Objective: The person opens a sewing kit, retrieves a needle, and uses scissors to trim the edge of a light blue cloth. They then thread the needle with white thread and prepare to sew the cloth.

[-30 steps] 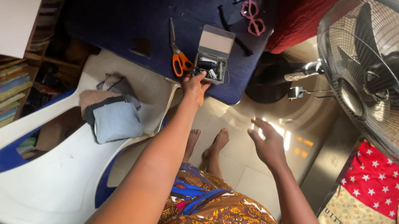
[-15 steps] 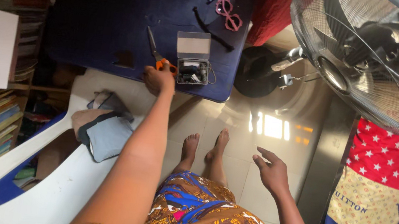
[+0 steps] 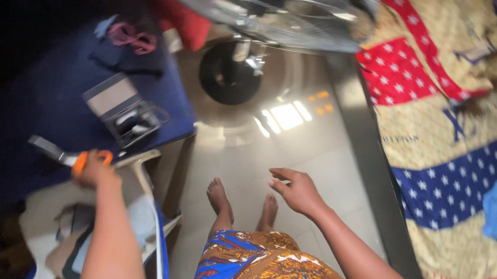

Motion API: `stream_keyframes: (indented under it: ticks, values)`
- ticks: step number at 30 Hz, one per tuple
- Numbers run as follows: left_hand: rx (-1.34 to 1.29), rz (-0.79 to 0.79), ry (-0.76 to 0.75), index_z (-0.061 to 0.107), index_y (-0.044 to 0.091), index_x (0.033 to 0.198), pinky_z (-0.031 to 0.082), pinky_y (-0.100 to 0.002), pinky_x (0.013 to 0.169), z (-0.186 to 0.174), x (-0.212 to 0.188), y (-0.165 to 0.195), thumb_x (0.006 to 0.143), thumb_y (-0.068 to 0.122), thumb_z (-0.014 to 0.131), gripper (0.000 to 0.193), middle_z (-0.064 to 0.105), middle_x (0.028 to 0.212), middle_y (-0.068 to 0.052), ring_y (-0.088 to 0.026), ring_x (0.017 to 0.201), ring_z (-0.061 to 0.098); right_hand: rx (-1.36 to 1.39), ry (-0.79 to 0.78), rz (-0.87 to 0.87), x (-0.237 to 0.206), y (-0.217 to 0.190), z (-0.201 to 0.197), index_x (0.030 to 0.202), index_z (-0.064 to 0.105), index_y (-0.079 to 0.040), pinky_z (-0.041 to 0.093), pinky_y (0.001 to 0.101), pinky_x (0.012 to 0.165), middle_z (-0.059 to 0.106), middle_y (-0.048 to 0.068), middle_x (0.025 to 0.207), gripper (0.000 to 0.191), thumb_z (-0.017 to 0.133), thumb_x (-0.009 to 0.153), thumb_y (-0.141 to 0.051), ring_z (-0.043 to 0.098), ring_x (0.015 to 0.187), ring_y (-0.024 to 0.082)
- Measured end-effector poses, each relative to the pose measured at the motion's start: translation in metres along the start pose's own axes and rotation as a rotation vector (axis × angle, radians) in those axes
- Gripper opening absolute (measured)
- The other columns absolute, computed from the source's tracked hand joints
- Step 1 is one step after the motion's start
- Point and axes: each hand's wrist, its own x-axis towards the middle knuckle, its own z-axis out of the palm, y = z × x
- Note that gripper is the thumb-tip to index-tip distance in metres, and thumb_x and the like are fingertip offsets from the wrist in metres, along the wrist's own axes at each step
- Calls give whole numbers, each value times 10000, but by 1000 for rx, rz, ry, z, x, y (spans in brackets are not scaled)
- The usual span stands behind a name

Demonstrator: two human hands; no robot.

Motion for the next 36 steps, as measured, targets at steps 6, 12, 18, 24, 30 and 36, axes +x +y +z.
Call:
stream_keyframes:
  ticks: [6,12,18,24,30,36]
  values:
    - [194,-117,-450,601,80,1014,405,-253,409,-63,-153,-53,909,14,709,165,645,801,-54,-143,585,594,158,69,-125,-30,39,-20,1197,743,-56,570,341,889,778,137,1126,357,727,911,-268,749,1004,221]
    - [382,-257,-1234,698,10,1034,516,-295,745,-49,-385,-124,925,152,667,181,688,914,-54,-146,821,650,738,-86,43,-78,112,-58,1136,754,-41,536,304,643,750,70,933,289,669,963,-256,658,768,122]
    - [253,-639,-1549,604,23,1084,508,-311,771,-5,-614,-149,898,156,655,234,646,941,-51,-146,873,622,1203,18,131,-174,260,-174,1244,673,-65,517,263,619,721,36,947,310,615,976,-209,680,784,119]
    - [346,-679,-1891,621,22,1090,518,-304,779,-25,-819,-204,895,168,602,244,656,955,-57,-152,885,625,1489,84,29,-307,417,-248,1176,615,-55,526,295,616,660,46,935,234,597,1012,-221,672,760,163]
    - [481,-544,-2248,624,4,1167,502,-329,802,-46,-951,-271,965,242,591,314,646,968,-62,-171,888,603,1497,481,155,-383,514,-282,1111,663,-85,467,266,561,632,9,841,210,667,912,-152,597,669,127]
    - [867,-622,-2215,612,19,1288,590,-405,865,1,-1075,-346,951,413,633,520,675,1124,-55,-203,1025,689,1620,828,217,-390,599,-335,1055,638,-30,405,271,543,633,42,834,195,723,925,-148,555,644,124]
